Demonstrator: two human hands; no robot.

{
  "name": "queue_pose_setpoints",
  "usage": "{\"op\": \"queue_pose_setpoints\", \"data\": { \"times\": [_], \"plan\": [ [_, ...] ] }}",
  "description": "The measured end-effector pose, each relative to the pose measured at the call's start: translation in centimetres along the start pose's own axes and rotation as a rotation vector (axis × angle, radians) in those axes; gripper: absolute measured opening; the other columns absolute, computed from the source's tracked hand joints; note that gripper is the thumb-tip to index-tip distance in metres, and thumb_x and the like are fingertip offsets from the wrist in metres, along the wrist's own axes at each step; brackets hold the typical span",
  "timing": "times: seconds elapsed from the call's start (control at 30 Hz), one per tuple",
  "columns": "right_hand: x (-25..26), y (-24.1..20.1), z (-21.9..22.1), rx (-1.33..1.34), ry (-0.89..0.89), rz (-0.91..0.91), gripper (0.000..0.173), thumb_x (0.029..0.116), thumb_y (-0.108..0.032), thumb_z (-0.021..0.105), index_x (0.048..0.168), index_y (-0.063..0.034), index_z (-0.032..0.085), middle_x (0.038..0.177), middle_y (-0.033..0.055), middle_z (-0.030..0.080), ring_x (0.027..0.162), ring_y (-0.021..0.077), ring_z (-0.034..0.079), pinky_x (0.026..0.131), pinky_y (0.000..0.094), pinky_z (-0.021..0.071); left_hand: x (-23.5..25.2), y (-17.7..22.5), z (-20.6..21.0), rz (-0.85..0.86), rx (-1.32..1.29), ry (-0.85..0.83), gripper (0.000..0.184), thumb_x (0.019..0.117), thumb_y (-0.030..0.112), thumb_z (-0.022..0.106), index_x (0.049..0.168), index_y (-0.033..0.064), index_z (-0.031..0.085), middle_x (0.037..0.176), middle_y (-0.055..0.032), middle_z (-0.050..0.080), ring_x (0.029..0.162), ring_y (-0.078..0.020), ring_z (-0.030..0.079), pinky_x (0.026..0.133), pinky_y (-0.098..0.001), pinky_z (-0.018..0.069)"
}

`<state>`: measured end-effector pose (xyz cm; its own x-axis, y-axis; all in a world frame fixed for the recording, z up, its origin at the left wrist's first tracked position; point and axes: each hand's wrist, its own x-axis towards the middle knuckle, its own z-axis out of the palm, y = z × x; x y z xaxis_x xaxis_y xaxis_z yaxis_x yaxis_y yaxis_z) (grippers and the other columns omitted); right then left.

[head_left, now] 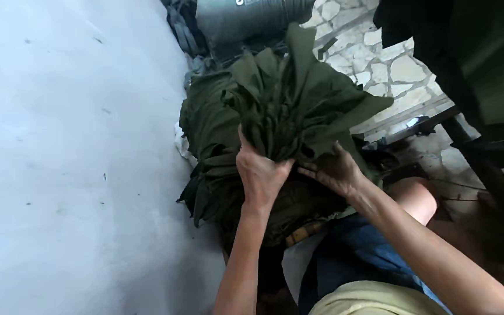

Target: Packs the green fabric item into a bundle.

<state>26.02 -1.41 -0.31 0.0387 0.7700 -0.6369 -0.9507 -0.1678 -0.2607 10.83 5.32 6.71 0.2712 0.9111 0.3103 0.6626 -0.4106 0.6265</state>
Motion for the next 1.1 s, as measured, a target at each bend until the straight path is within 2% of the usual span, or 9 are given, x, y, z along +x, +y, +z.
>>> {"op": "queue_pose_setpoints", "data": {
  "times": [0.13,0.27,0.4,0.57,0.67,0.77,0.87,0.97,1.1],
  "plan": [
    [-1.0,-2.7,-0.4,0.266,-0.048,-0.202,0.047,0.1052,-0.055,0.031,0.103,-0.0222,0.065,0.092,0.0021,0.071,0.088,0.0179,0.070,0.075,0.0435,0.0606,-2.4,-0.5,2.8,0.209,0.076,0.053,0.106,0.0600,0.025,0.090,0.144,-0.0140,0.040,0.121,-0.0289,0.066,0.107,-0.0409,0.068,0.089,-0.0561,0.0547],
    [-3.7,-4.7,-2.6,-0.140,-0.181,-0.282,0.070,0.0903,-0.079,0.044,0.134,-0.0269,0.059,0.121,0.0022,0.070,0.114,0.0196,0.067,0.092,0.0479,0.0591,-4.5,-0.7,5.5,0.517,0.140,-0.013,0.078,0.0518,0.024,0.092,0.120,-0.0054,0.066,0.143,-0.0245,0.056,0.117,-0.0369,0.062,0.094,-0.0501,0.0493],
    [-5.0,-5.5,-2.4,-0.735,-0.210,-0.269,0.091,0.0673,-0.086,0.067,0.130,-0.0222,0.055,0.110,-0.0065,0.071,0.105,0.0090,0.068,0.091,0.0332,0.0588,-6.5,0.1,5.8,0.686,0.200,-0.169,0.053,0.0778,0.020,0.079,0.128,0.0064,0.070,0.148,-0.0037,0.059,0.129,-0.0267,0.056,0.097,-0.0485,0.0394],
    [-3.1,-3.8,-0.4,-0.766,0.216,-0.174,0.020,0.0981,-0.021,0.065,0.113,-0.0072,0.063,0.085,0.0023,0.070,0.078,0.0097,0.069,0.071,0.0273,0.0590,-8.2,0.5,7.1,0.655,0.277,-0.180,0.041,0.0926,0.004,0.060,0.132,0.0128,0.069,0.142,0.0004,0.064,0.127,-0.0233,0.058,0.095,-0.0440,0.0412],
    [-2.6,-3.6,0.1,-0.621,0.365,-0.216,0.009,0.1010,-0.012,0.055,0.099,-0.0066,0.063,0.075,0.0020,0.068,0.065,0.0085,0.066,0.059,0.0252,0.0568,-10.5,1.5,6.7,0.638,0.021,-0.099,0.030,0.1005,0.012,0.059,0.128,0.0108,0.070,0.139,-0.0087,0.066,0.130,-0.0249,0.060,0.109,-0.0474,0.0423],
    [-3.9,-3.4,4.3,-0.719,0.385,-0.343,0.014,0.1018,-0.013,0.056,0.114,-0.0070,0.057,0.085,-0.0002,0.066,0.073,0.0067,0.066,0.065,0.0252,0.0574,-13.3,1.0,6.6,0.748,-0.315,-0.091,0.016,0.1021,0.013,0.059,0.103,0.0155,0.075,0.116,-0.0048,0.074,0.114,-0.0180,0.066,0.109,-0.0378,0.0427],
    [-5.0,-3.6,9.1,-0.768,0.274,-0.428,0.017,0.0992,-0.018,0.063,0.116,-0.0115,0.061,0.088,-0.0022,0.068,0.076,0.0062,0.067,0.066,0.0262,0.0583,-11.4,0.6,5.4,0.185,-0.216,-0.409,0.023,0.1008,0.010,0.058,0.104,-0.0024,0.076,0.110,-0.0165,0.075,0.108,-0.0258,0.072,0.101,-0.0382,0.0546],
    [-5.4,-4.2,9.7,-0.759,0.222,-0.477,0.009,0.1007,-0.017,0.059,0.108,-0.0137,0.062,0.082,-0.0050,0.069,0.073,0.0038,0.067,0.064,0.0231,0.0578,-8.7,-2.1,1.9,-0.825,-0.078,-0.615,0.039,0.1090,0.016,0.048,0.138,-0.0076,0.056,0.142,-0.0243,0.057,0.136,-0.0290,0.053,0.115,-0.0392,0.0382],
    [-5.2,-4.3,4.9,-0.770,0.287,-0.480,0.015,0.0994,-0.012,0.053,0.113,-0.0100,0.057,0.085,-0.0075,0.068,0.077,0.0013,0.068,0.069,0.0222,0.0593,-13.2,-4.8,-1.4,-0.897,0.043,-0.430,0.033,0.1048,0.011,0.052,0.128,-0.0109,0.060,0.130,-0.0246,0.063,0.122,-0.0238,0.060,0.106,-0.0319,0.0449]
  ]
}}
